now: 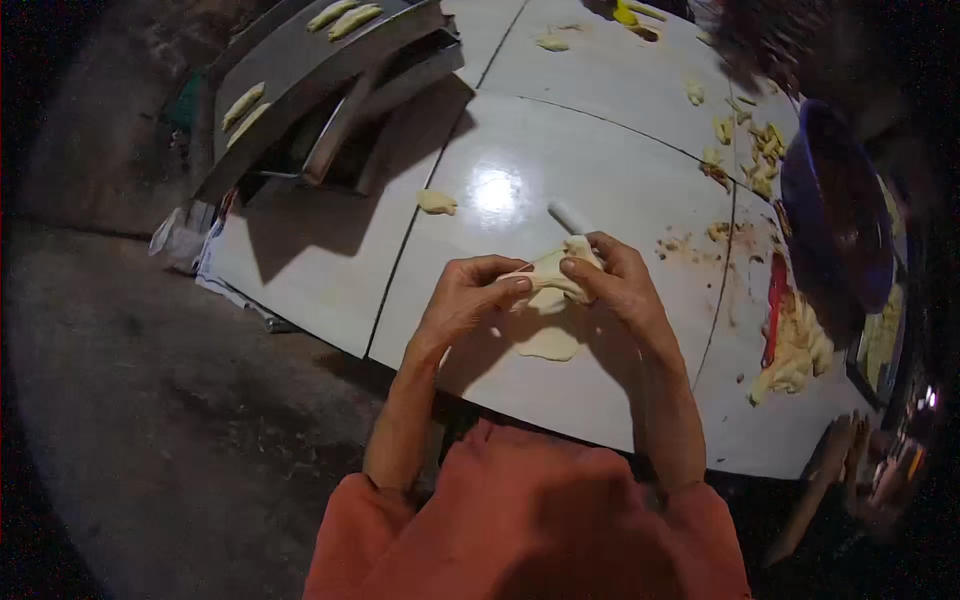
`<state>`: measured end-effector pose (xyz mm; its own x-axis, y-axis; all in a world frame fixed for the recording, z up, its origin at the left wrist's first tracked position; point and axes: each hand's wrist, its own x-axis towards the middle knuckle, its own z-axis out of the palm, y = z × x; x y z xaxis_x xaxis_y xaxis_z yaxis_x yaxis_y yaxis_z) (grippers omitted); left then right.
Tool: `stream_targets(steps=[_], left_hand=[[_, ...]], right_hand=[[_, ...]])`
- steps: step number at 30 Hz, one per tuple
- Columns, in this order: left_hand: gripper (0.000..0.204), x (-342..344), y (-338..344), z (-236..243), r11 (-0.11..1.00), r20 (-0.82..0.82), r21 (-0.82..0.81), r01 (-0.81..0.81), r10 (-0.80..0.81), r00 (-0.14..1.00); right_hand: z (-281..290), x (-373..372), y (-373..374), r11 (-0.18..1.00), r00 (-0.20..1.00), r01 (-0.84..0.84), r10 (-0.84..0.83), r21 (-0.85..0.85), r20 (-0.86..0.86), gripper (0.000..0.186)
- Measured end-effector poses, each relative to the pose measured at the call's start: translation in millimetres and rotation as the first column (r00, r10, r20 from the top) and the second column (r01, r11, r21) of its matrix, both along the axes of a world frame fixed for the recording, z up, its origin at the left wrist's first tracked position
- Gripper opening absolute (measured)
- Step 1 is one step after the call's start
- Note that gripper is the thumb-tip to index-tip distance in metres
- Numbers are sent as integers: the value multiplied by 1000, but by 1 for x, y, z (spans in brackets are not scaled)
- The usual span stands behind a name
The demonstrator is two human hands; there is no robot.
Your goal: The person flattens pieces of dough using a rolling pin and by hand, spreads chocolate filling onto the dough using a spatula, places banana pieces on the filling, rolls the dough up, and places the rolled dough onto a baking tray.
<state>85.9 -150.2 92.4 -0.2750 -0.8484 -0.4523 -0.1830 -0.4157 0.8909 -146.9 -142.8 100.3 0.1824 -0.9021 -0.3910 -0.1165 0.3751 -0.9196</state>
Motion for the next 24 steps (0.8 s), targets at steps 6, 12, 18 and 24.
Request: stream_targets(steps=[6,12,18,24], left_hand=[[39,87,10,-23,933,347,-351,-82,211,914],[71,105,8,-53,779,750,-511,362,199,631],[40,107,-3,-73,679,751,-566,467,191,633],[36,103,-3,-82,659,741,-604,447,259,619]], right_hand=[[-12,116,-32,984,918,-80,11,159,396,51],[-36,153,-45,861,863,-421,284,-284,-418,38],[-30,152,-54,701,756,-565,228,-435,-614,43],[-36,77,-41,897,873,-441,433,14,-225,27]])
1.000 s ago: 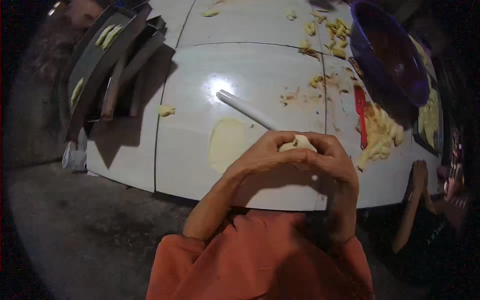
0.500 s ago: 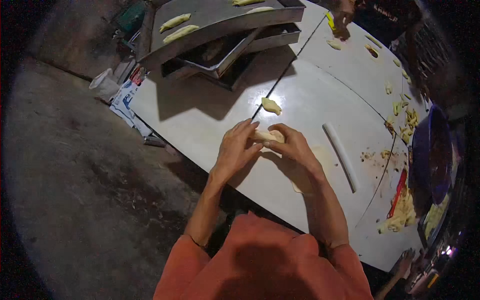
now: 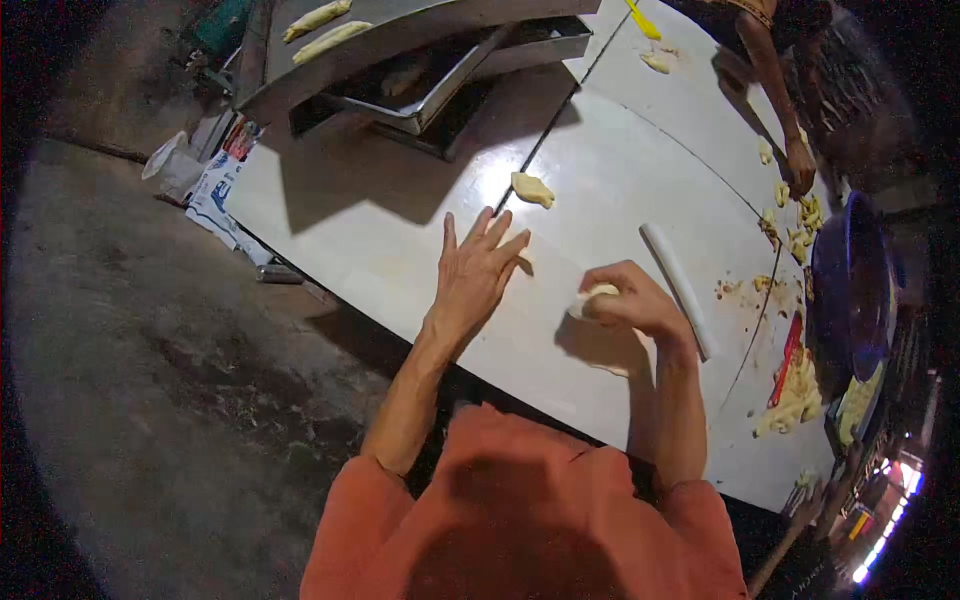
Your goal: The person flattens pieces of dough using a rolling pin and by hand, spreads chocolate filling onto the dough using a spatula, places banana pieces on the filling, rolls the dough up, and places the rolled dough onto a baking tray.
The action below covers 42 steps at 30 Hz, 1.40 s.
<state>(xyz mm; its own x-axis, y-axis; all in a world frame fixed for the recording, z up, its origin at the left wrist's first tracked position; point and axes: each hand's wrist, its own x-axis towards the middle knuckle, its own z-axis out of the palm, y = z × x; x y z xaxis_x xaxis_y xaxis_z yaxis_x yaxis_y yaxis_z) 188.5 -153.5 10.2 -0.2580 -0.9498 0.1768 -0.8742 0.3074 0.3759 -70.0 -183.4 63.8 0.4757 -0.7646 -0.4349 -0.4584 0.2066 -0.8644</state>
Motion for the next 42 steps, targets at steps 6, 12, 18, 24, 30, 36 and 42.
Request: stream_targets(steps=[6,12,18,24,30,36,42], left_hand=[[52,-8,-2,-2,995,13,0,-98,98,995],[55,-44,20,22,988,-76,-96,-124,117,990],[41,-147,66,35,940,-169,-47,339,-342,924],[56,-220,99,18,826,-79,81,559,-553,829],[79,-237,93,5,868,138,151,473,-493,859],[80,-241,96,9,897,78,187,400,-420,904],[77,-230,115,5,870,83,221,441,-467,880]], right_hand=[[27,-84,65,919,979,200,-170,-339,114,18],[34,-108,117,726,718,671,-687,151,116,47],[0,-137,121,737,793,68,-448,-672,-412,38],[-19,-156,142,735,757,459,-618,-500,-214,58],[-60,-167,173,734,761,-257,-247,-628,-600,98],[-53,-189,177,753,746,-258,-242,-605,-620,96],[-35,-212,114,758,847,36,-369,-651,-383,52]])
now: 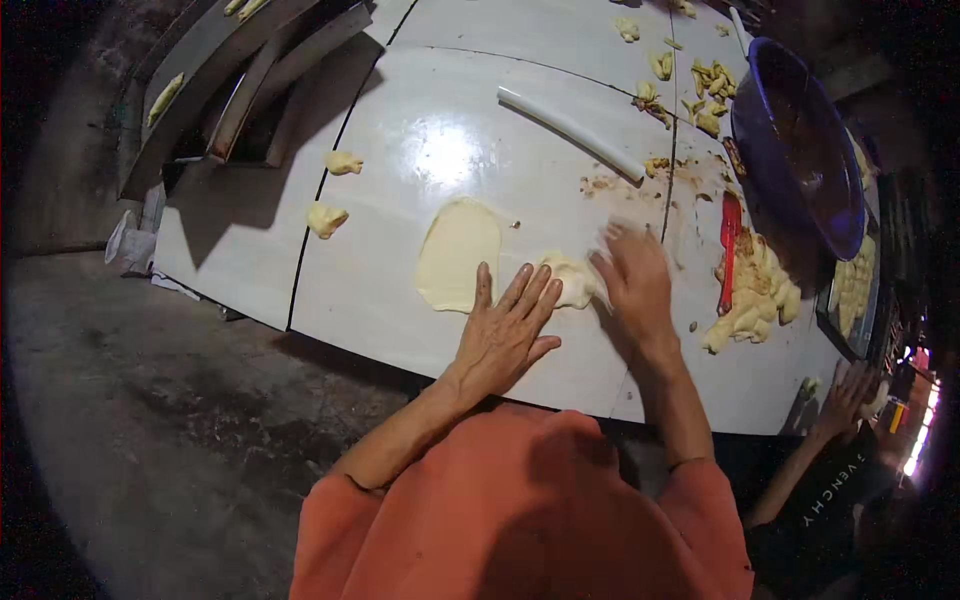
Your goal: The person flattens pieces of dough using a rolling pin and by hand, spreads chocolate filling onto the dough using a spatula, places banana pieces on the filling, rolls the dough up, and places the rolled dough onto a baking tray.
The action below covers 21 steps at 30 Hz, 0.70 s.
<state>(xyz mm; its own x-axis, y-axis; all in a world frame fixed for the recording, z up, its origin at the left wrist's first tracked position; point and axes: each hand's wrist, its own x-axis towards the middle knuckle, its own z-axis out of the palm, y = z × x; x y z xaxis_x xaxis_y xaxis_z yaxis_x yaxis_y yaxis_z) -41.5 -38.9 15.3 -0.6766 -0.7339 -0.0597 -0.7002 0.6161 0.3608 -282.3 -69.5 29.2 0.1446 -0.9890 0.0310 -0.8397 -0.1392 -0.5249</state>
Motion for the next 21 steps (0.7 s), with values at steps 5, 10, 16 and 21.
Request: stream_targets(steps=[5,10,16,21], left_hand=[[74,-4,-1,12,1000,34,-25,-8,9,999],[78,-1,-10,20,998,72,38,48,-51,996],[80,23,-17,25,959,-175,-153,-237,209,962],[71,-4,-35,11,970,-78,-106,-221,213,974]], right_hand=[[-26,5,-139,905,957,47,-162,-422,-240,51],[-23,-8,-162,981,949,115,-154,-154,-275,46],[35,13,-23,999,999,5,-7,-49,-51,39],[-12,26,56,998,961,55,-46,25,-271,55]])
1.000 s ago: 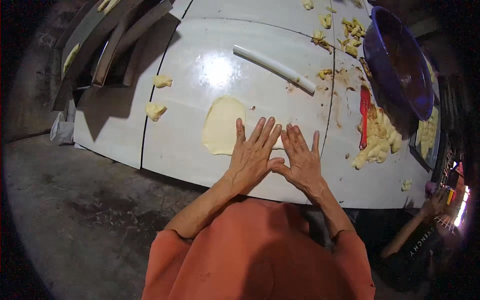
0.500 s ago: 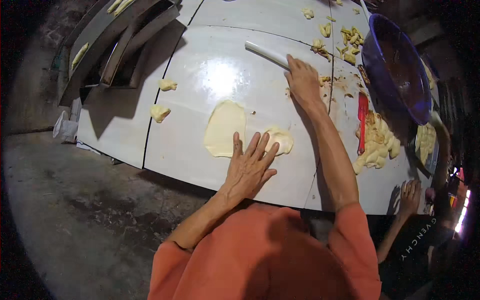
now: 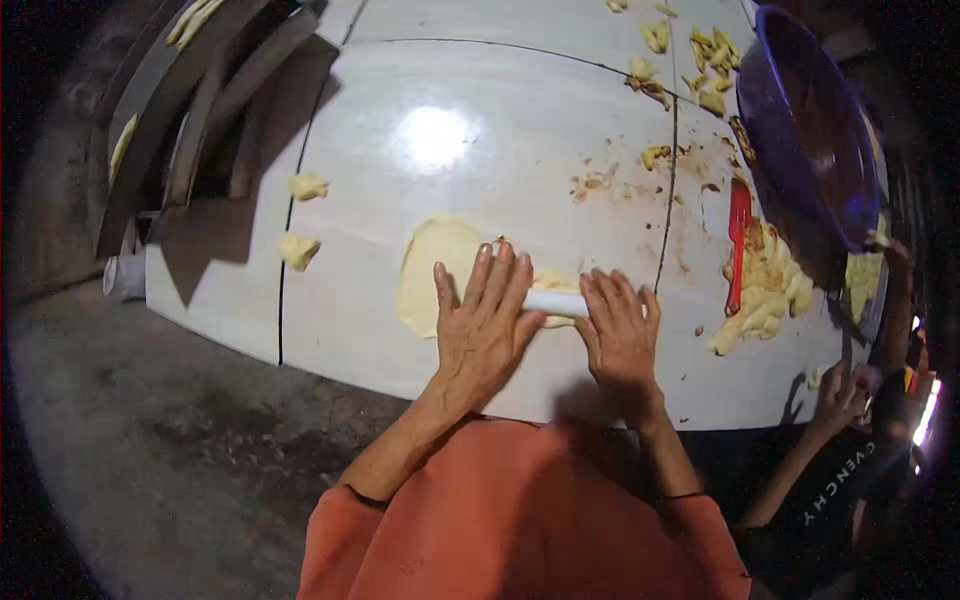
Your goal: The person flattens pieces of dough using a rolling pin and by hand, spreads chocolate filling onto the dough using a spatula, places banana pieces on the filling, rolls the dough up, and places the rolled dough onto a baking tray.
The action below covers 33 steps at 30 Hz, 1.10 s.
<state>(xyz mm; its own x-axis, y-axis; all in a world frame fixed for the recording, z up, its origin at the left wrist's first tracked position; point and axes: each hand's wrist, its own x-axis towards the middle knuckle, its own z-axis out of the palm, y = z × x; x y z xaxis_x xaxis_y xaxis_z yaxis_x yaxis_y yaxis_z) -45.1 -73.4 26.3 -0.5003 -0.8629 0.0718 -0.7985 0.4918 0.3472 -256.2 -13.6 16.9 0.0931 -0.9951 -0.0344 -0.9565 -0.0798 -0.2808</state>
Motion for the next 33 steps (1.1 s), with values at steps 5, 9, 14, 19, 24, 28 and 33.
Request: stream_targets(steps=[5,9,14,19,24,28,33], left_hand=[[64,-24,-43,-6,997,104,60,-41,35,994],[59,-51,-102,-16,995,1,-44,-86,86,996],[66,-54,-155,-29,990,87,-141,-32,44,995],[76,-43,-127,-10,995,10,93,46,-47,999],[90,-15,-85,2,979,3,-47,200,-200,980],[63,-27,-57,-14,996,30,-81,21,-18,999],[57,-14,-15,-7,995,9,-97,7,-6,1000]], right_hand=[[-18,-5,-45,979,961,197,-203,-50,-190,60],[-17,-14,-108,948,919,268,-305,-169,-251,60],[8,-33,-148,922,984,91,-25,-376,176,61],[3,-55,-78,985,974,-129,148,-118,173,43],[48,-32,-46,984,958,-156,170,-81,230,42],[10,-17,-36,995,997,-37,31,-89,-73,59],[1,-14,3,991,991,-85,74,-101,-108,60]])
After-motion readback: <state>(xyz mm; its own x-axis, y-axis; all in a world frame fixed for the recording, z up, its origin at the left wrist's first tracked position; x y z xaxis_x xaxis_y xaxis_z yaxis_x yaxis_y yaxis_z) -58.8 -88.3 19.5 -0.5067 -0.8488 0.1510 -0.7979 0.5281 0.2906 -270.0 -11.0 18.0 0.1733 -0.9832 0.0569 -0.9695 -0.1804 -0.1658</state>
